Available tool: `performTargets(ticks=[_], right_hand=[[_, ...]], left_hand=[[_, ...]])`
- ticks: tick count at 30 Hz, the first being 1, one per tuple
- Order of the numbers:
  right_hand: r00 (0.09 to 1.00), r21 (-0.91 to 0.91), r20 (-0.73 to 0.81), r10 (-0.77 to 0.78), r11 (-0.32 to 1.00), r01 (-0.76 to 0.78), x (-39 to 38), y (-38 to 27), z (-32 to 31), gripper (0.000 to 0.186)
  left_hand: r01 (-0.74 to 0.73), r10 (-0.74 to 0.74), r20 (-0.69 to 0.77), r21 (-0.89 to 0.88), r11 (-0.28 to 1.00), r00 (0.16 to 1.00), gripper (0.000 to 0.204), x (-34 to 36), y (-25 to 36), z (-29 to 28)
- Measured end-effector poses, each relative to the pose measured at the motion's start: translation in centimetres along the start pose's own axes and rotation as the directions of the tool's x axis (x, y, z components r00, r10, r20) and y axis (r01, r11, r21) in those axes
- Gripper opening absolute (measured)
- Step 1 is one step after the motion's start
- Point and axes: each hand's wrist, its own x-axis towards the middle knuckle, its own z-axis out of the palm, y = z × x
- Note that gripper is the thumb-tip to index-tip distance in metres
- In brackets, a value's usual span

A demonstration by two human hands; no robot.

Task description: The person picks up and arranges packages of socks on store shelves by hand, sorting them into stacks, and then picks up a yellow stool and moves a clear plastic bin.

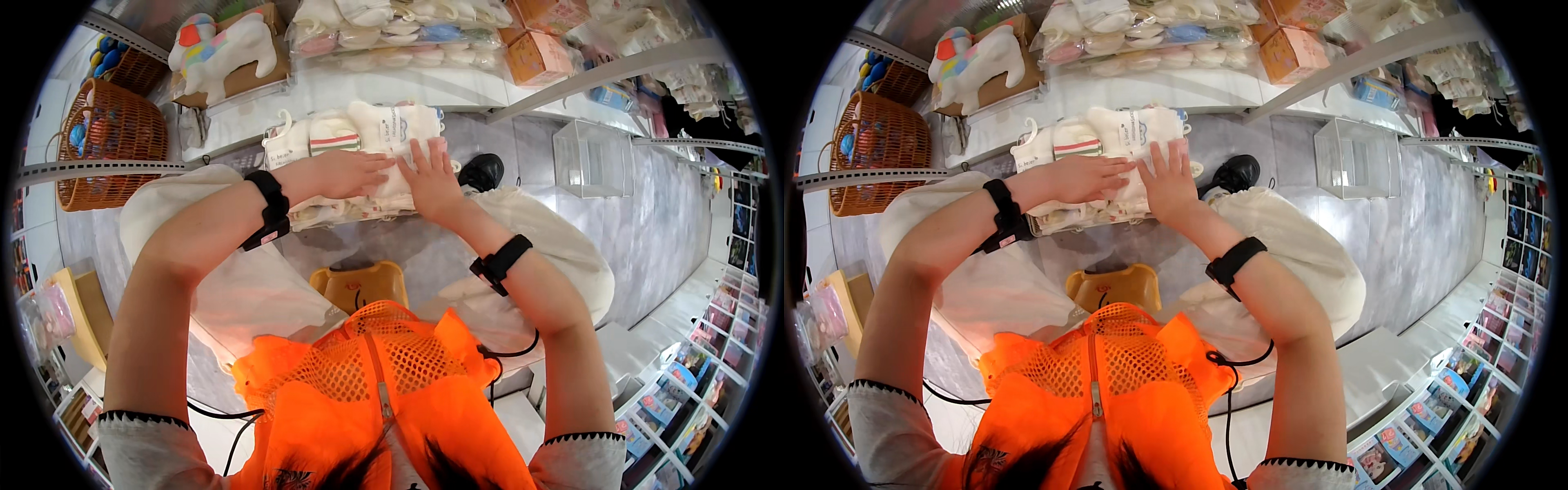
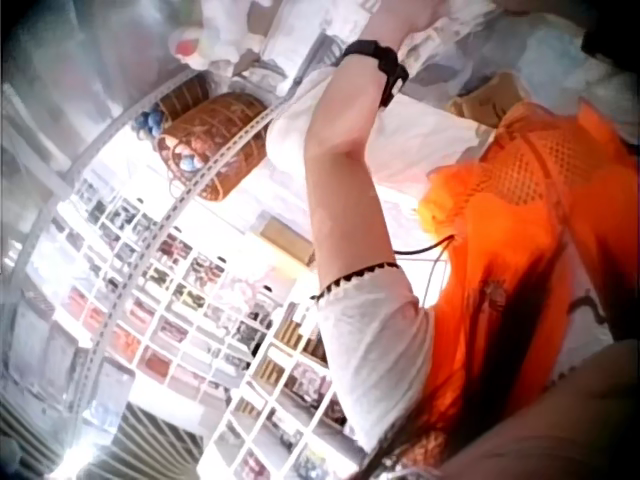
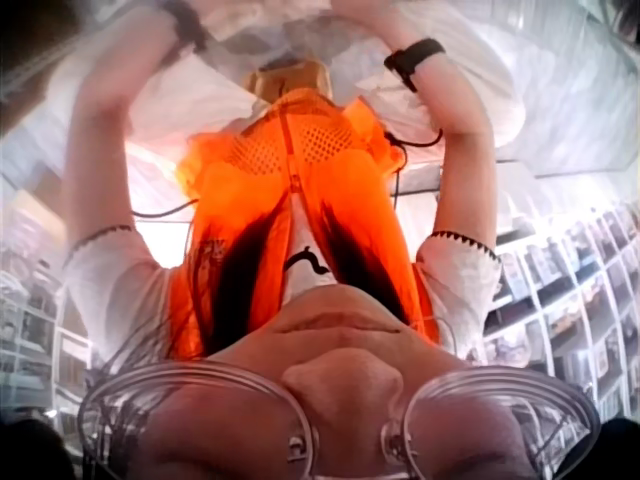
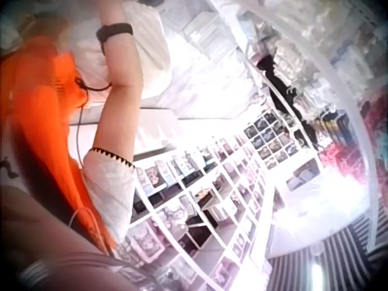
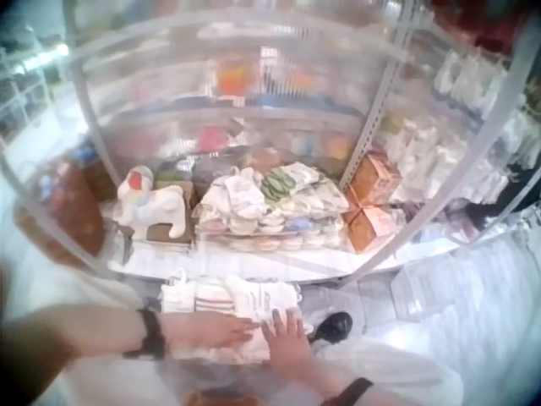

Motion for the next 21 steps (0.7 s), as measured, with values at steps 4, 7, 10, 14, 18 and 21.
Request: performTargets(ticks=[4,7,10,14,18,21], right_hand=[[0.998,-0.074,0.051,-0.042,0.996,0.046,0.1,0.4,0.2,0.054],[0.992,-0.102,0.12,-0.038,0.993,0.05,0.8,0.3,-0.5,0.053],[0.968,-0.152,0.249,-0.021,0.986,0.06,2.3,-0.3,-1.7,0.051],[0.937,0.484,0.348,-0.032,0.862,-0.15,6.3,4.0,-7.3,0.05],[0.996,0.562,-0.074,0.046,0.827,0.004,11.9,5.4,-10.7,0.046],[0.969,0.995,0.052,0.241,0.075,-0.072,15.8,6.7,-13.6,0.049]], left_hand=[[0.091,-0.076,0.073,-0.229,0.969,0.994,0.042,1.3,-0.9,0.9],[0.141,-0.129,0.06,-0.302,0.943,0.99,0.041,1.4,-1.2,1.5],[0.102,-0.095,0.04,-0.244,0.964,0.995,0.041,0.6,-1.1,1.4],[0.25,-0.224,0.224,-0.095,0.964,0.949,0.039,1.9,2.5,-9.1],[0.399,-0.404,-0.071,-0.071,0.914,0.912,0.039,-2.7,2.0,-14.8],[0.596,-0.571,-0.202,0.087,0.799,0.795,0.038,-7.0,0.4,-17.7]])
